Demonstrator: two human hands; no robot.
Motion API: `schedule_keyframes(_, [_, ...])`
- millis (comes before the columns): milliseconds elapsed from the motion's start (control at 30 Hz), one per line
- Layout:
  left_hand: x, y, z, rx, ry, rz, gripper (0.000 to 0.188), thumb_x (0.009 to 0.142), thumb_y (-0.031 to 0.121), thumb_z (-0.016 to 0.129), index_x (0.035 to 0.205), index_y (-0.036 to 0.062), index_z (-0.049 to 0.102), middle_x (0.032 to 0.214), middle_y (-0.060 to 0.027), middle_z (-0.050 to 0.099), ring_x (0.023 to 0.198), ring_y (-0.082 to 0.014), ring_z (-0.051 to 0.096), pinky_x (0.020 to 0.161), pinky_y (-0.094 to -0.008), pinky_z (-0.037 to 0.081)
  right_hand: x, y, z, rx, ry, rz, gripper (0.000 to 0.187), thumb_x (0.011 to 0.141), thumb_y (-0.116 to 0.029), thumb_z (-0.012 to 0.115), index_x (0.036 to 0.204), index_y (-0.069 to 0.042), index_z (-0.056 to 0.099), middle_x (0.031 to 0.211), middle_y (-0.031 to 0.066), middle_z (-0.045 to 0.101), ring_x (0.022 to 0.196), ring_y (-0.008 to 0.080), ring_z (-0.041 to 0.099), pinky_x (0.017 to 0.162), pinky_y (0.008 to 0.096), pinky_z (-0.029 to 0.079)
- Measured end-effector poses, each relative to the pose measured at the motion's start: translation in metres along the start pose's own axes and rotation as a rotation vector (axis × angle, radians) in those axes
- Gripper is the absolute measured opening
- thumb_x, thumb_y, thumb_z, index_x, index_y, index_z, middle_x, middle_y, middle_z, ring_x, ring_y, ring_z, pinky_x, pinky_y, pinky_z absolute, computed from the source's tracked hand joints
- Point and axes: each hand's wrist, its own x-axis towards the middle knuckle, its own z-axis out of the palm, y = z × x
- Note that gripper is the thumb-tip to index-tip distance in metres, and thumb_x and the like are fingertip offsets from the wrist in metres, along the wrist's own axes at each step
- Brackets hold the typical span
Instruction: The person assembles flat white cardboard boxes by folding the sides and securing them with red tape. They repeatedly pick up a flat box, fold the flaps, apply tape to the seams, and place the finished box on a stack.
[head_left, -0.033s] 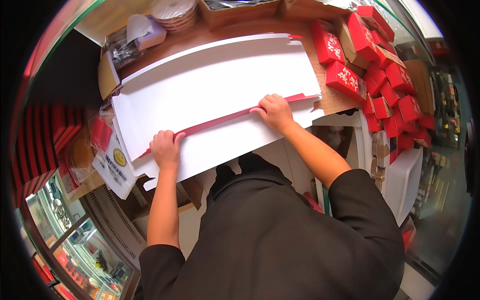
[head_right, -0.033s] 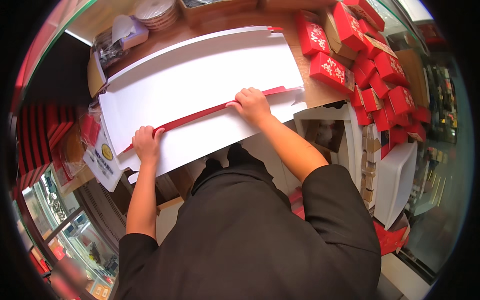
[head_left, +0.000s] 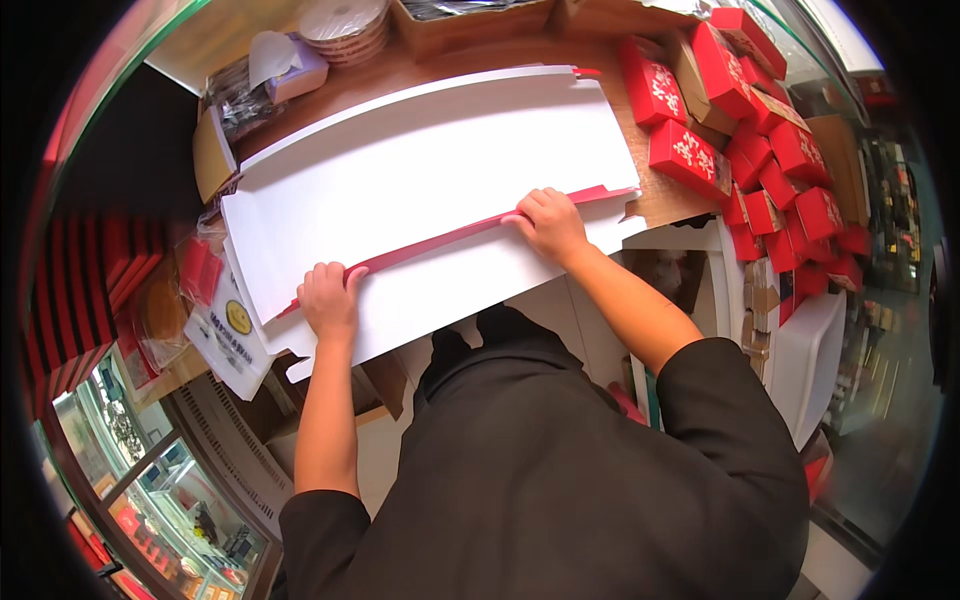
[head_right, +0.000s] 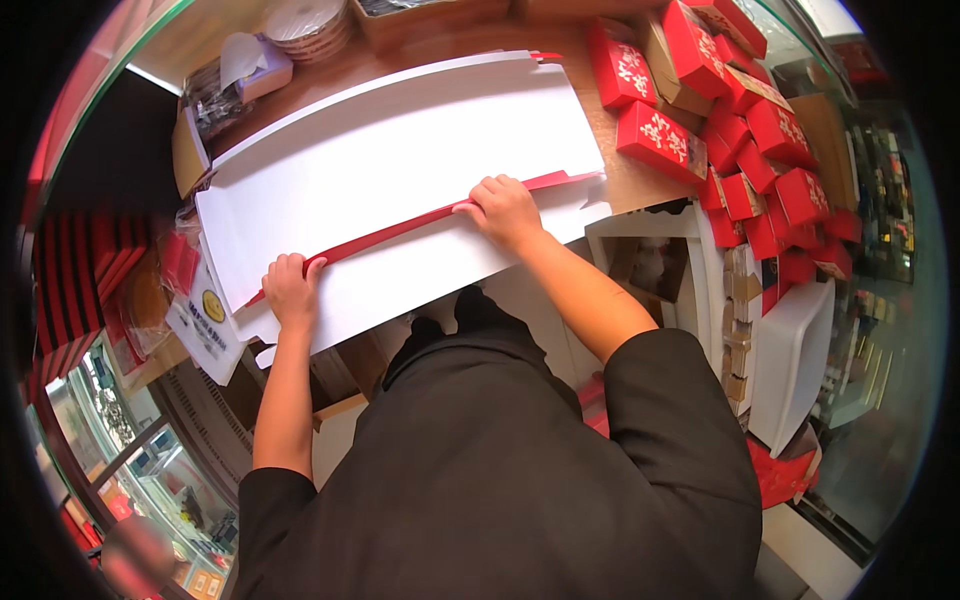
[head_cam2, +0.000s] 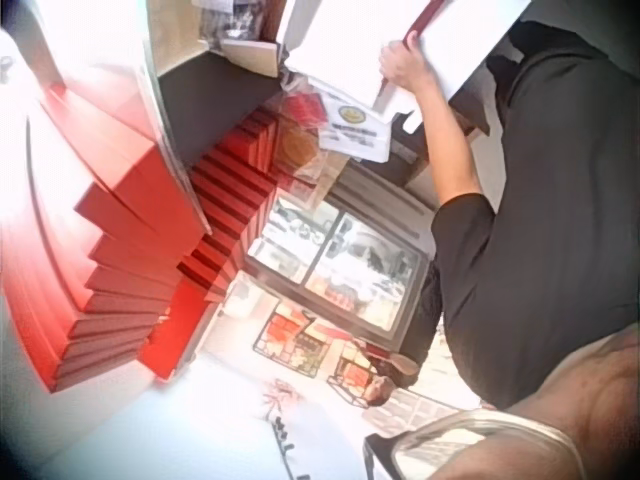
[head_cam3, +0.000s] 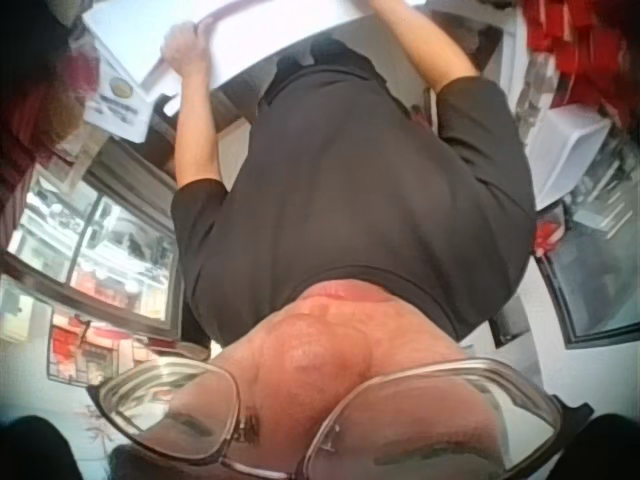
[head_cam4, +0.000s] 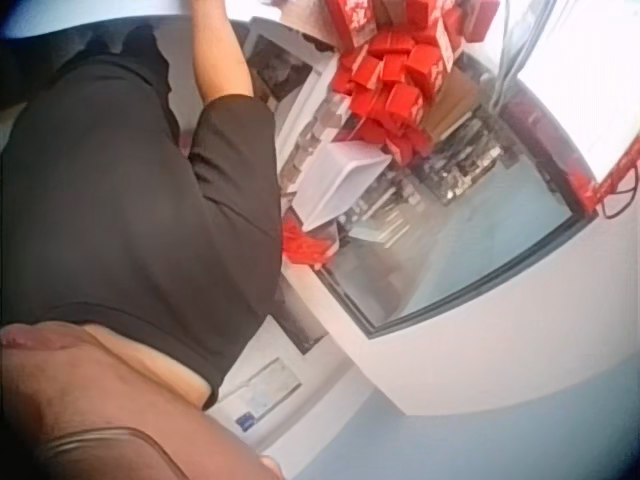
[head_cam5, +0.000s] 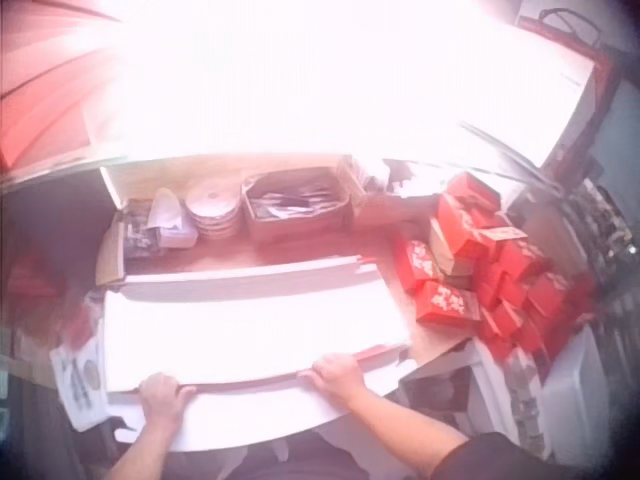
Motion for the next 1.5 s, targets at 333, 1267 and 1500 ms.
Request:
schedule_keyframes(333, [-0.001,-0.003,0.001,-0.003,-0.020,0.005,0.041,0.086,0.049,0.060,0.082,0.0092,0.053,0.081,-0.0066,0.052,0.080,-0.0274,0.050,0.073,-0.0398,0.037,-0.011,0.062,-0.020,-0.036,0.049,0.110,0.037,0.077,-0.040,0.072,0.066,-0.008,0.059,0.070,0.0050,0.056,0.071,0.0258,0.056,0.069,0.0383,0.045])
schedule_keyframes(1267, [0.018,0.006,0.010,0.163,-0.272,-0.182,0.089,0.088,0.065,0.047,0.152,0.0092,0.021,0.158,-0.0235,0.006,0.147,-0.0360,0.003,0.116,-0.0538,0.004,0.037,-0.078,0.040,0.202,-0.130,0.086,0.071,0.092,-0.024,0.057,0.150,-0.004,0.022,0.158,0.0229,0.010,0.147,0.0363,0.009,0.116,0.0530,0.010])
schedule_keyframes(1500, [0.023,0.007,0.010,0.121,-0.253,-0.185,0.088,0.087,0.063,0.050,0.152,0.0099,0.022,0.158,-0.0216,0.007,0.147,-0.0349,0.004,0.117,-0.0517,0.005,0.059,-0.120,0.095,0.050,-0.186,-0.066,0.071,0.093,-0.043,0.047,0.148,-0.002,0.026,0.155,0.0245,0.016,0.146,0.0358,0.015,0.117,0.0527,0.010])
